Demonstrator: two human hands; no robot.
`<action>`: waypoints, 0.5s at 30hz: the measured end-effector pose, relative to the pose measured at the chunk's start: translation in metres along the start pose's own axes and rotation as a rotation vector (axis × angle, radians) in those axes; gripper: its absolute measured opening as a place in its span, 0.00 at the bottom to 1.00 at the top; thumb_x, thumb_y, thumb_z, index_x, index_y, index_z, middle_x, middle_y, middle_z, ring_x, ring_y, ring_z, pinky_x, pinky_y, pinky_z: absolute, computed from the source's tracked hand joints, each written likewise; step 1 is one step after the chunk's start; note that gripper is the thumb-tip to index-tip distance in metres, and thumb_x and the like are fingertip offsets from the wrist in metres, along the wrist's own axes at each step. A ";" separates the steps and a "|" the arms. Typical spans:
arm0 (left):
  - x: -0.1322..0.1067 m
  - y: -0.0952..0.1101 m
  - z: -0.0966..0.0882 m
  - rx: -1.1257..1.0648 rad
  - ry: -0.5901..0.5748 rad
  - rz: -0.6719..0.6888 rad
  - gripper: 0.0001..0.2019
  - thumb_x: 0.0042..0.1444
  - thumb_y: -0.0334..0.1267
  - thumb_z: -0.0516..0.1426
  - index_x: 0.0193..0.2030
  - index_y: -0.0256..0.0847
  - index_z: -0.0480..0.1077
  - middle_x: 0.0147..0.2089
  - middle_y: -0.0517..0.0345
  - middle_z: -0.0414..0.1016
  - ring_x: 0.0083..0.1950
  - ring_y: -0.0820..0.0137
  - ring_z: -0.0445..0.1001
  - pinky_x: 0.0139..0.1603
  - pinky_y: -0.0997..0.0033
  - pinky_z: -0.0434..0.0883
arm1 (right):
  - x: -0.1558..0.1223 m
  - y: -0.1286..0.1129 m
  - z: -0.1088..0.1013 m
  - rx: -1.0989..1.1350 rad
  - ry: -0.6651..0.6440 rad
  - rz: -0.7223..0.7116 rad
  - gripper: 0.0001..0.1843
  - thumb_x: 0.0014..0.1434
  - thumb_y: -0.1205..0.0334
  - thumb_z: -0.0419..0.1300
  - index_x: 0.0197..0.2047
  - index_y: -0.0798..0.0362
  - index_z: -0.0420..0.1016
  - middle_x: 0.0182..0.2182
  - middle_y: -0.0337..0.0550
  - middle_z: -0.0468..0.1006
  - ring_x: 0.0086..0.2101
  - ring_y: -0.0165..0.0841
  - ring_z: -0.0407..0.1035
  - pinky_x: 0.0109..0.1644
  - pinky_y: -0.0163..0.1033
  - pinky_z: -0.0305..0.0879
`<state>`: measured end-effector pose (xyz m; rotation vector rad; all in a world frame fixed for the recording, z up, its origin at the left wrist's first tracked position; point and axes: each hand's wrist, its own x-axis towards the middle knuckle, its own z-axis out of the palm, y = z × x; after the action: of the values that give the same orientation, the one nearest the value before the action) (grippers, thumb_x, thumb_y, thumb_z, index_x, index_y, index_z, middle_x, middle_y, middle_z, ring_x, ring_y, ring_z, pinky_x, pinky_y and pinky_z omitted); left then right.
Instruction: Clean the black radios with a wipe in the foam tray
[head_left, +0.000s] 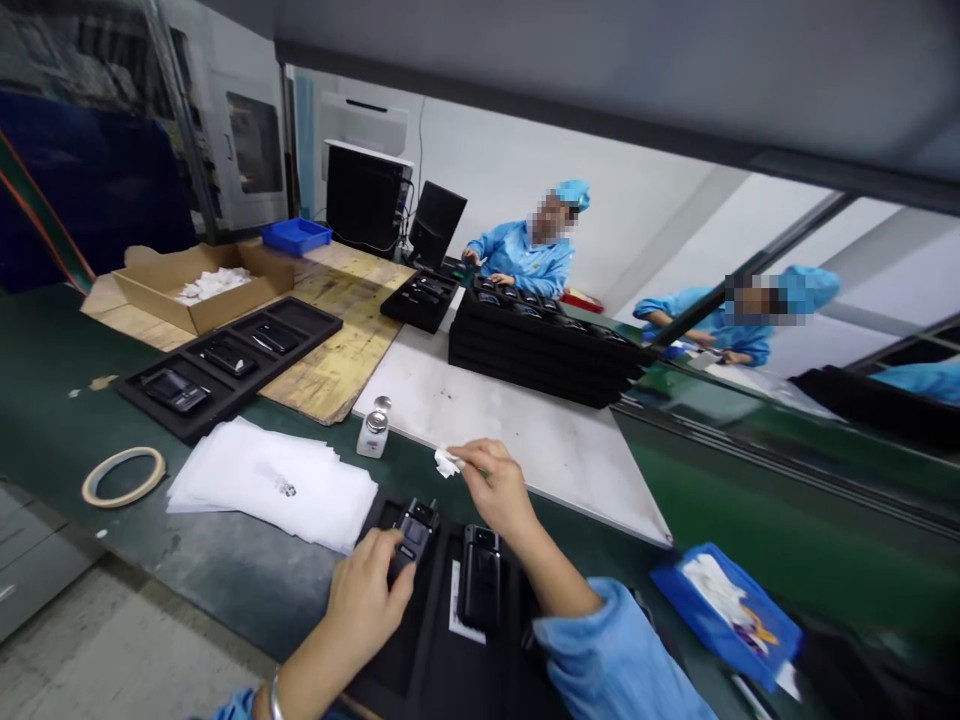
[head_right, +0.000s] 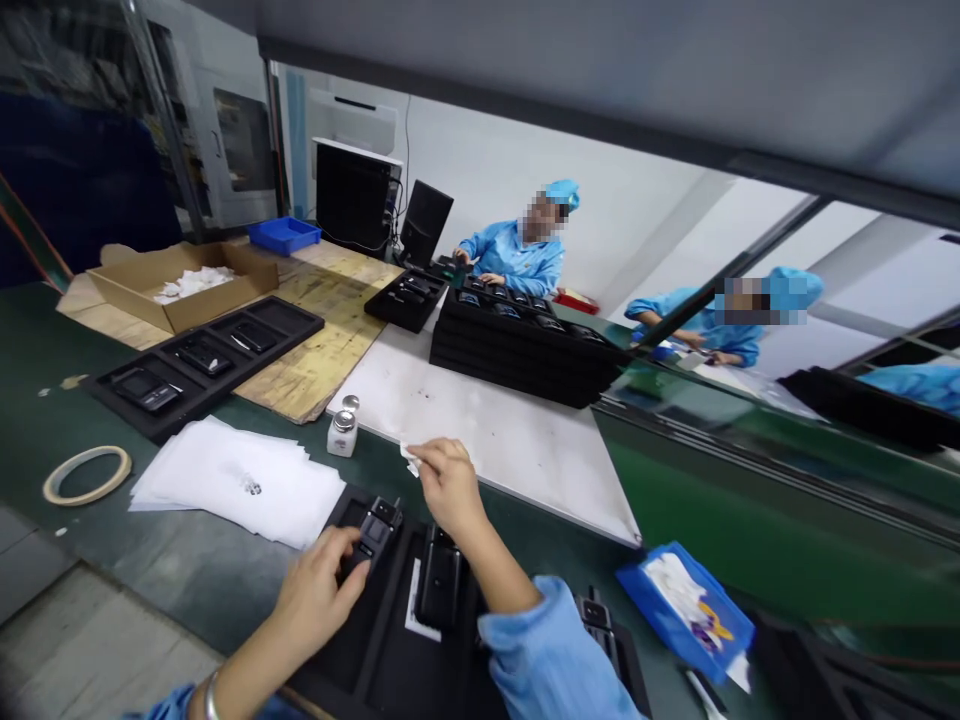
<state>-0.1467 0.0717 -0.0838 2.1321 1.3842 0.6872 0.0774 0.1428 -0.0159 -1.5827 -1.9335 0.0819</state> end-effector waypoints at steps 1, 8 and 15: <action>0.010 0.009 -0.001 0.122 0.009 0.005 0.20 0.62 0.38 0.56 0.61 0.38 0.68 0.47 0.47 0.74 0.46 0.57 0.76 0.43 0.63 0.72 | -0.020 0.005 -0.005 0.041 0.020 0.017 0.17 0.67 0.64 0.52 0.46 0.47 0.83 0.38 0.46 0.79 0.42 0.39 0.70 0.48 0.45 0.68; 0.069 0.057 0.018 0.499 -0.090 -0.078 0.42 0.56 0.37 0.63 0.74 0.33 0.51 0.46 0.39 0.72 0.40 0.55 0.77 0.36 0.64 0.73 | -0.110 0.005 -0.015 0.323 0.154 0.121 0.12 0.66 0.60 0.58 0.46 0.45 0.83 0.36 0.44 0.79 0.39 0.37 0.71 0.43 0.43 0.69; 0.023 0.012 -0.005 -0.079 0.065 0.198 0.48 0.55 0.35 0.61 0.76 0.43 0.37 0.57 0.44 0.71 0.55 0.56 0.75 0.55 0.55 0.76 | -0.135 -0.002 -0.041 0.342 0.264 0.037 0.14 0.66 0.67 0.58 0.50 0.45 0.80 0.37 0.42 0.77 0.40 0.34 0.71 0.42 0.42 0.69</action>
<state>-0.1335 0.0890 -0.0690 2.2202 1.1682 0.8800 0.1067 0.0068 -0.0401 -1.3295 -1.5905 0.1979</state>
